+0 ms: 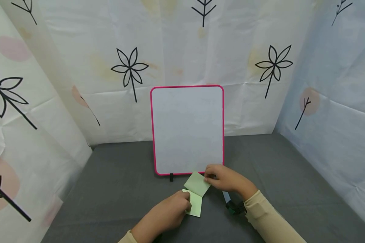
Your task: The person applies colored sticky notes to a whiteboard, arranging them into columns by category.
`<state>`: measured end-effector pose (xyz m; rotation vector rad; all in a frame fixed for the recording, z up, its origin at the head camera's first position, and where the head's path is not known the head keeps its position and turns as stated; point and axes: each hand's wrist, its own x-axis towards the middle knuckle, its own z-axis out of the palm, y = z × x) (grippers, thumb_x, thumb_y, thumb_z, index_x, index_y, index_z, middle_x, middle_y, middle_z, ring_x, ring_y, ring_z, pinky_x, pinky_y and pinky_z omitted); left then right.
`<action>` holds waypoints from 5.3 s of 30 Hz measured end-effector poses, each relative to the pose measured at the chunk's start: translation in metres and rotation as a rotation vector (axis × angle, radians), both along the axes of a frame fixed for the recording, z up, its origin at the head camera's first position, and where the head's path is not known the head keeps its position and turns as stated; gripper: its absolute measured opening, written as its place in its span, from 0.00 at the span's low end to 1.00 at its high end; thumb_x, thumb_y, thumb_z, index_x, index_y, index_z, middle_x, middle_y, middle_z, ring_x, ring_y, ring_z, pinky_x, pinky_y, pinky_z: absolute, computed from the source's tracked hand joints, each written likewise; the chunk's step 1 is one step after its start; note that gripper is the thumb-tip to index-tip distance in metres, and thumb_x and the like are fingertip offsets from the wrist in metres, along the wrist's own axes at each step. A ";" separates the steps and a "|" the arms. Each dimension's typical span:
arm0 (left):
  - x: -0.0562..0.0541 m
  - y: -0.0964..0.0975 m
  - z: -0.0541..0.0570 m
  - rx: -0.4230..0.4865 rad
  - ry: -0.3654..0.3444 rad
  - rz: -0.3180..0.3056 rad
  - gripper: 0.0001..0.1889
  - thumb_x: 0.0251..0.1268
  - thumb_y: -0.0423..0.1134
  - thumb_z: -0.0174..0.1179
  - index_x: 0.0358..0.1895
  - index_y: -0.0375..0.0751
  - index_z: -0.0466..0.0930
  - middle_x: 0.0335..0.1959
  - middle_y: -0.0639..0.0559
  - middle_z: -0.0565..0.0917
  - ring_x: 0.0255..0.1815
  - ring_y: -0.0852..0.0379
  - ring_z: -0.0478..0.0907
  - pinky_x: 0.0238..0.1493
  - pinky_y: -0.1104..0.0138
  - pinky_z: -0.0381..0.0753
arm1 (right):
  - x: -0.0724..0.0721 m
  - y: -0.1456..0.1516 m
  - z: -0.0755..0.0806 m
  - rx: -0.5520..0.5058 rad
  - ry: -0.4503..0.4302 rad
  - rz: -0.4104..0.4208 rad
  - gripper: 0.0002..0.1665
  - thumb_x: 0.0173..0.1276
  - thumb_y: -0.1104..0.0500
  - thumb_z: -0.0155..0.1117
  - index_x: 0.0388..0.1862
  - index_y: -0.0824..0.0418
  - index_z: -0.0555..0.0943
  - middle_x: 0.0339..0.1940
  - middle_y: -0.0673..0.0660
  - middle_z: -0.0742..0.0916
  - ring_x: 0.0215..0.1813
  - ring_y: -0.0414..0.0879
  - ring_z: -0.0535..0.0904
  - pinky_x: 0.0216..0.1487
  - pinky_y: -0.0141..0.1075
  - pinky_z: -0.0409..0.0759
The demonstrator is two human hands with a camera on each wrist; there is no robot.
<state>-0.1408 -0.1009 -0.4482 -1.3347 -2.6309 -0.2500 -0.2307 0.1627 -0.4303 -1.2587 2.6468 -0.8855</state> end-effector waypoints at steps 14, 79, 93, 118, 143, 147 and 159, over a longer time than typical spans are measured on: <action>-0.001 -0.001 -0.003 0.024 0.031 -0.010 0.13 0.56 0.23 0.67 0.25 0.49 0.86 0.27 0.59 0.73 0.28 0.63 0.67 0.35 0.77 0.66 | -0.002 0.008 0.008 -0.079 0.065 -0.010 0.04 0.76 0.66 0.66 0.40 0.59 0.85 0.34 0.47 0.85 0.35 0.34 0.74 0.40 0.33 0.80; -0.002 0.004 0.006 -0.085 0.043 0.007 0.12 0.63 0.34 0.70 0.26 0.57 0.83 0.27 0.64 0.74 0.26 0.70 0.63 0.28 0.81 0.61 | -0.045 -0.071 0.085 -0.577 0.851 -0.485 0.06 0.66 0.70 0.73 0.40 0.67 0.93 0.36 0.61 0.88 0.29 0.52 0.83 0.31 0.44 0.84; -0.014 -0.005 0.063 0.487 0.288 -0.048 0.02 0.67 0.36 0.70 0.40 0.46 0.88 0.36 0.59 0.85 0.34 0.67 0.80 0.41 0.80 0.80 | -0.063 -0.077 0.075 -0.530 0.886 -0.460 0.05 0.68 0.68 0.73 0.38 0.64 0.93 0.35 0.58 0.86 0.27 0.48 0.81 0.25 0.41 0.79; -0.083 -0.018 0.116 0.944 0.182 0.451 0.18 0.80 0.41 0.56 0.62 0.36 0.84 0.61 0.41 0.82 0.63 0.45 0.78 0.64 0.47 0.80 | -0.059 -0.097 0.067 -0.630 0.910 -0.409 0.06 0.66 0.70 0.74 0.40 0.65 0.93 0.37 0.59 0.86 0.34 0.53 0.82 0.35 0.44 0.85; -0.108 -0.027 0.091 0.650 0.104 0.507 0.24 0.85 0.43 0.50 0.73 0.32 0.75 0.76 0.37 0.73 0.86 0.36 0.58 0.82 0.41 0.61 | -0.065 -0.118 0.057 -0.465 0.946 -0.404 0.05 0.66 0.66 0.76 0.40 0.62 0.94 0.37 0.56 0.88 0.32 0.49 0.80 0.34 0.42 0.81; -0.112 -0.028 0.085 0.634 0.091 0.501 0.24 0.86 0.43 0.48 0.74 0.32 0.75 0.77 0.38 0.73 0.87 0.37 0.56 0.84 0.42 0.58 | -0.066 -0.118 0.055 -0.451 0.937 -0.412 0.05 0.65 0.67 0.77 0.39 0.61 0.94 0.37 0.56 0.88 0.32 0.49 0.80 0.35 0.43 0.81; -0.120 -0.032 0.075 0.586 0.101 0.491 0.24 0.86 0.42 0.48 0.74 0.34 0.76 0.81 0.39 0.69 0.88 0.36 0.53 0.83 0.39 0.56 | -0.063 -0.120 0.054 -0.422 0.927 -0.411 0.05 0.64 0.66 0.77 0.39 0.60 0.94 0.36 0.55 0.88 0.34 0.49 0.82 0.40 0.47 0.81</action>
